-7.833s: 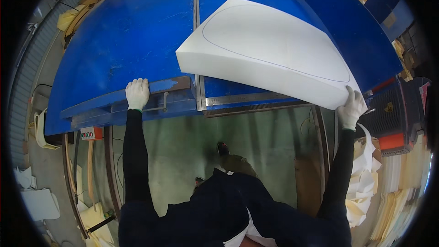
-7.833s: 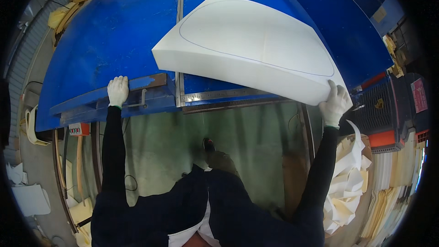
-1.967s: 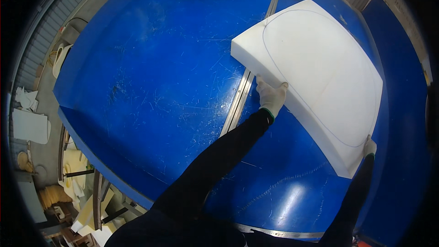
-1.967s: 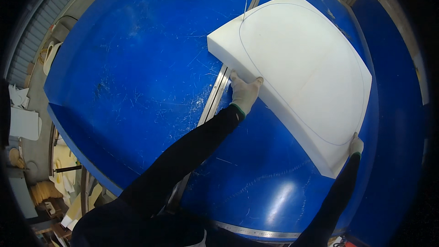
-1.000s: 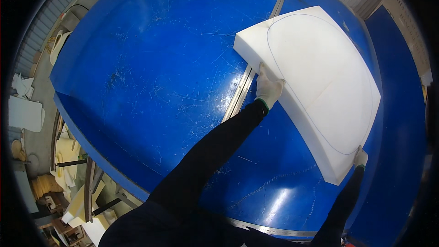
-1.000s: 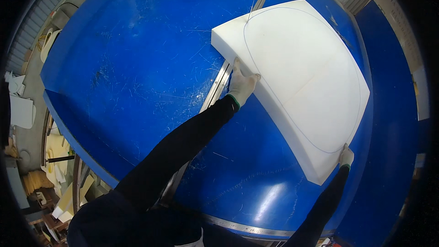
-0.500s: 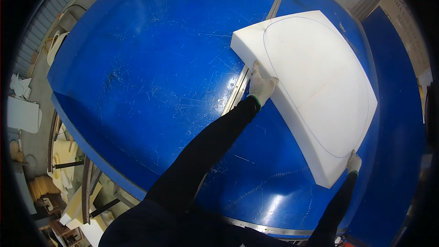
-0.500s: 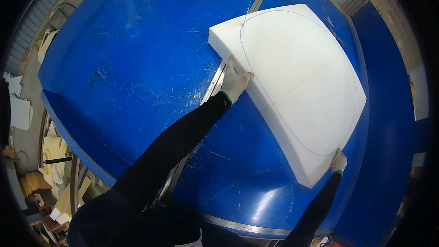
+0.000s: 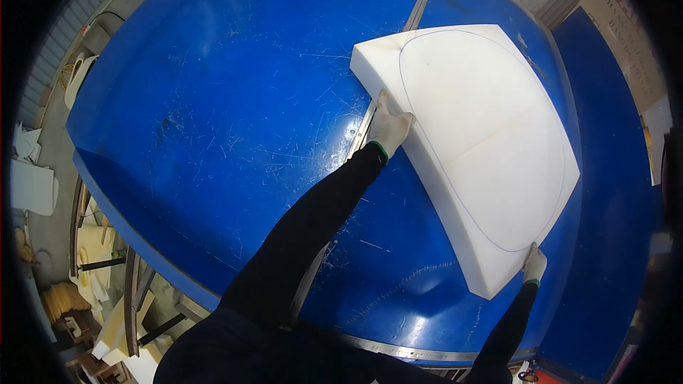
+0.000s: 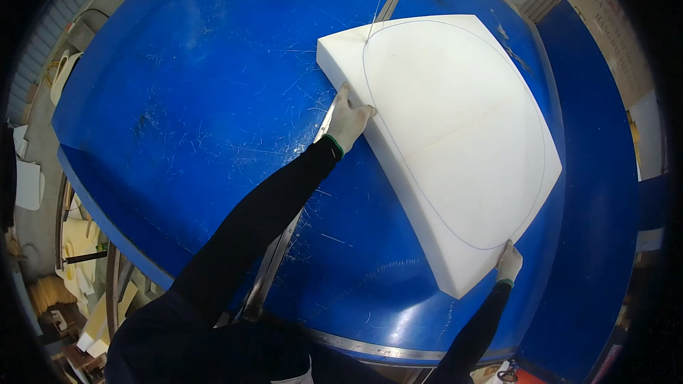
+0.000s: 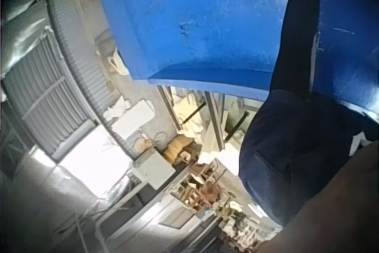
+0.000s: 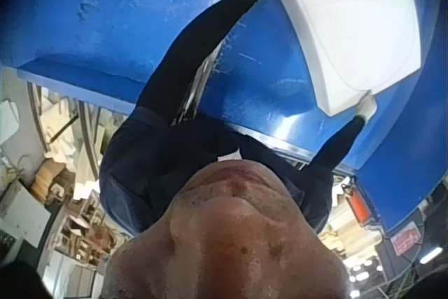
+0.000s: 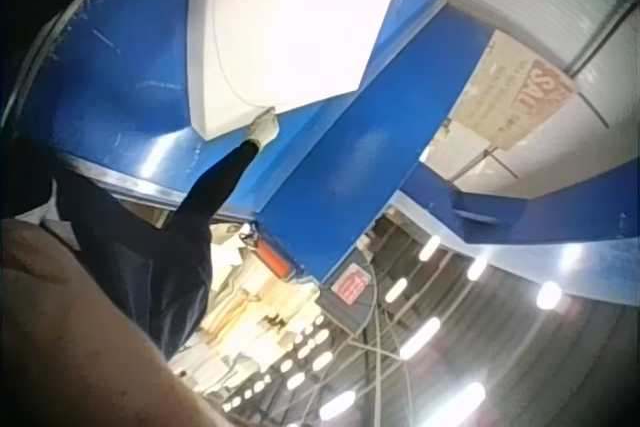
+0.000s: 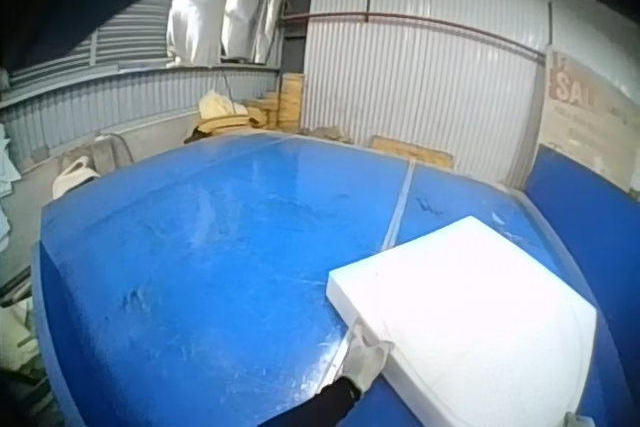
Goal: The person uses a vertical band saw to cut a circular shape from a rectangular block of white foam. They guide the foam along a pre-drawn line, remove the offcuts, and discard them into a cardboard box. The process is repeated with a second foam block.
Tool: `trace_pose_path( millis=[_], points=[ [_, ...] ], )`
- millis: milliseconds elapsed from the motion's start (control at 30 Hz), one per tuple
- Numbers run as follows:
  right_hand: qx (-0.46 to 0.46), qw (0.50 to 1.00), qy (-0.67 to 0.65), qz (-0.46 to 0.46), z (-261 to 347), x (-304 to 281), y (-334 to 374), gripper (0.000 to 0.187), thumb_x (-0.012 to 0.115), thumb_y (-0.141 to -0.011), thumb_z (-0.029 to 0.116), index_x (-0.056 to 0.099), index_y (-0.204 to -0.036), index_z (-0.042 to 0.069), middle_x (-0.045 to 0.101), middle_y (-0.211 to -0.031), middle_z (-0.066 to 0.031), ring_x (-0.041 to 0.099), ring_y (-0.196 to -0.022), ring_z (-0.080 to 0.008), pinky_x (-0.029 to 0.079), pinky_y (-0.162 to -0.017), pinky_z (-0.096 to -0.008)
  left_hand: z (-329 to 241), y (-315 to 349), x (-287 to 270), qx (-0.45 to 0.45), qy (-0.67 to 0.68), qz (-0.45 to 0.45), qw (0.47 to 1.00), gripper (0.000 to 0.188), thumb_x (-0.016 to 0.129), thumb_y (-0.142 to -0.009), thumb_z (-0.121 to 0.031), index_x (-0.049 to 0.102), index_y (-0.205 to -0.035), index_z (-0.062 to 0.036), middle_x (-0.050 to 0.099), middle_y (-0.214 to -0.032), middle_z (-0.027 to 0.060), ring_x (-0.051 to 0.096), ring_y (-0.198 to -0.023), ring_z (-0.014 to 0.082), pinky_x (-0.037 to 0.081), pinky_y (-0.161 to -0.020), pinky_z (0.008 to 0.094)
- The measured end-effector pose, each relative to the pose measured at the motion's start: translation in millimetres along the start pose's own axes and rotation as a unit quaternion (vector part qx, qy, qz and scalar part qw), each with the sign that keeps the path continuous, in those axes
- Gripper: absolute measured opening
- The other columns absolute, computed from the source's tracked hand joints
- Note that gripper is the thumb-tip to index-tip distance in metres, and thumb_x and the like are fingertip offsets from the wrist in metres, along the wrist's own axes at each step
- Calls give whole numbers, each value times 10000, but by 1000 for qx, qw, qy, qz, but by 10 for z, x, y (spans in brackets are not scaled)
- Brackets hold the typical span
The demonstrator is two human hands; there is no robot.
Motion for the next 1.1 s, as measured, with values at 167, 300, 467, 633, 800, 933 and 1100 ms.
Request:
trace_pose_path(
  millis=[167, 300, 467, 633, 800, 933, 1100],
  points=[
    [18, 1000, -8, -6, -44, 36, 233, 524, 534, -1021, 351, 535, -630, 3, 467, -521, -40, 452, -453, -160, 366, -419, -342, 213, -172, -35, 38, 3, -39, 998, 940, 717, -783, -189, 232, -1546, 71, 512, -1426, 288, 512, -1337, 371, 395, -1120, 358],
    [37, 998, -41, -8, -49, 79, 548, 505, 548, -1021, 343, 570, -663, -13, 495, -546, -34, 468, -473, -154, 389, -442, -350, 315, -271, -61, -5, 25, -32, 999, 938, 726, -789, -229, 239, -1527, 83, 545, -1382, 301, 568, -1262, 402, 451, -1055, 382],
    [25, 995, -95, -18, -77, 128, 913, 484, 529, -1037, 346, 556, -675, 27, 489, -553, -14, 462, -447, -121, 357, -415, -300, 368, -369, -89, -10, 38, -35, 999, 925, 729, -798, -209, 208, -1483, 129, 582, -1302, 298, 617, -1177, 384, 484, -1005, 381],
    [46, 994, -97, 11, 95, 144, 1337, 494, 526, -1041, 346, 576, -687, 5, 483, -548, -11, 436, -444, -119, 327, -419, -310, 46, -206, -213, -53, 30, -37, 997, 873, 734, -791, -154, 222, -1417, 175, 597, -1232, 301, 641, -1116, 350, 509, -958, 383],
    [25, 996, -88, -1, 101, 226, 1623, 495, 517, -1048, 335, 583, -695, -6, 473, -550, -8, 415, -452, -105, 299, -427, -300, -130, -144, -289, -60, 48, -40, 996, 830, 739, -790, -138, 254, -1388, 173, 597, -1212, 311, 651, -1088, 354, 526, -922, 383],
    [32, 990, -140, 10, 203, 299, 1915, 519, 515, -1052, 359, 527, -639, 44, 449, -497, -15, 407, -409, -111, 310, -398, -293, -1, -310, -328, -52, 23, -56, 997, 834, 743, -794, -154, 249, -1382, 172, 596, -1202, 315, 652, -1078, 352, 529, -909, 381],
    [20, 989, -144, 11, 262, 406, 2237, 513, 506, -1061, 346, 536, -652, 39, 461, -507, -10, 413, -419, -100, 314, -400, -284, 124, -480, -388, -27, 30, -64, 997, 807, 747, -805, -202, 280, -1362, 149, 600, -1175, 312, 655, -1054, 347, 530, -895, 390]
  ],
)
Point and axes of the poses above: each hand's wrist, its own y-axis away from the middle knuckle, its own x-axis out of the palm, z = x × y, the point moved 2 cm from there along -y, towards the middle knuckle
